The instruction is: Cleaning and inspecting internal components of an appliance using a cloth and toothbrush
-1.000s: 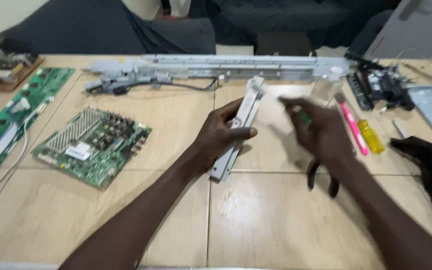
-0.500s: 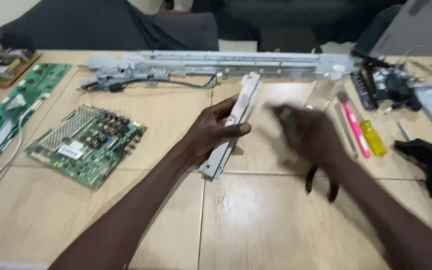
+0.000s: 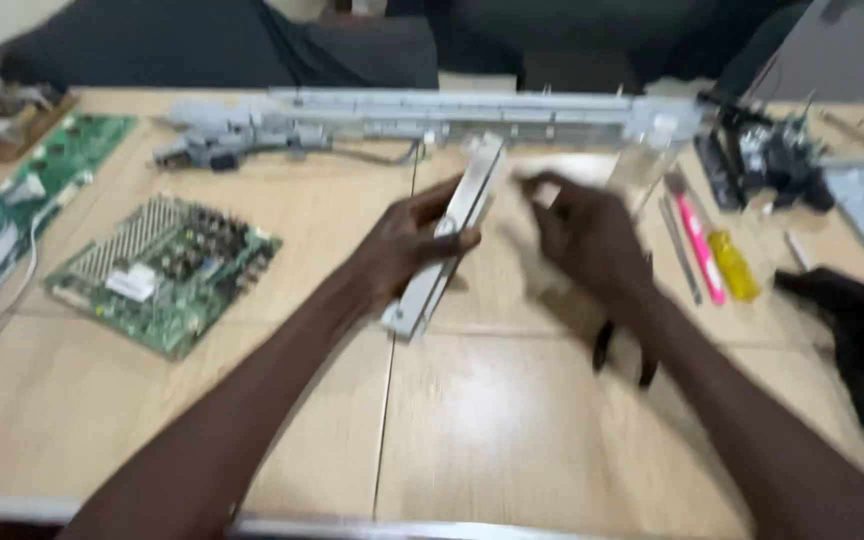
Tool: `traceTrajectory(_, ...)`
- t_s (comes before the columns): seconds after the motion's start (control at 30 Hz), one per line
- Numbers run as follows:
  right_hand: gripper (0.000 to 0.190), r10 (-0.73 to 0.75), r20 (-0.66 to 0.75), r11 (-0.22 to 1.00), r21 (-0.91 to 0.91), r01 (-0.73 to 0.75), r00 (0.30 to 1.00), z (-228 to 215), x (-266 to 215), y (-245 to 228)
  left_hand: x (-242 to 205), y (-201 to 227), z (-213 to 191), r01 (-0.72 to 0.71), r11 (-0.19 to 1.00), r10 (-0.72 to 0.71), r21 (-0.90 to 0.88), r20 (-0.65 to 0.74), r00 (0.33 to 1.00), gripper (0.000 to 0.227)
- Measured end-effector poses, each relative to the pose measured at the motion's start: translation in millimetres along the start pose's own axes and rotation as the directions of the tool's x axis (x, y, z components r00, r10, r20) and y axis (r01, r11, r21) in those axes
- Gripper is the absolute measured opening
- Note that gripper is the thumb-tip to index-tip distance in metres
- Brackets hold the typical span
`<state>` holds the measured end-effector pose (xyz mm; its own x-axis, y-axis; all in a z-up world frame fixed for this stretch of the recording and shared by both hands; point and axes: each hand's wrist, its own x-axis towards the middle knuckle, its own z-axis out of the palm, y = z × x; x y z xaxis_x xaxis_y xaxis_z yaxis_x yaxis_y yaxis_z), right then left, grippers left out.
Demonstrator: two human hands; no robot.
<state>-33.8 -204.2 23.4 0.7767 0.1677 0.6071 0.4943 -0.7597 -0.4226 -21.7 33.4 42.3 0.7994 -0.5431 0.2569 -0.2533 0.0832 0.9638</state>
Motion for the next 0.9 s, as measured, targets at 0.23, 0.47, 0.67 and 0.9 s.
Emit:
traceTrajectory(0.23,0.023,0.09,0.077,0.98,0.169,-0.102,0.993,-10.2,-5.3,-24.5,-0.6,-20.1,-2.7,0.01,0.979,-0.022,-0.203,-0.053,0.998,0.078)
traceTrajectory(0.47,0.021,0.026,-0.062,0.997,0.072,-0.022,0.998,-35.6,-2.1,-8.0,33.9,-49.9,-17.8,0.045,0.934,-0.036,-0.355,0.031,0.999,0.081)
traceTrajectory(0.67,0.025,0.023,0.206,0.966,0.246,-0.075,0.978,-25.3,-11.7,-61.8,19.4,-29.5,-15.6,0.185,0.849,-0.179,-0.495,0.059,0.982,0.106)
traceTrajectory(0.9,0.024,0.03,0.243,0.964,0.249,-0.093,0.969,-32.1,-7.4,-74.0,17.7,-37.8,-13.9,0.151,0.826,-0.158,-0.543,0.035,0.987,0.093)
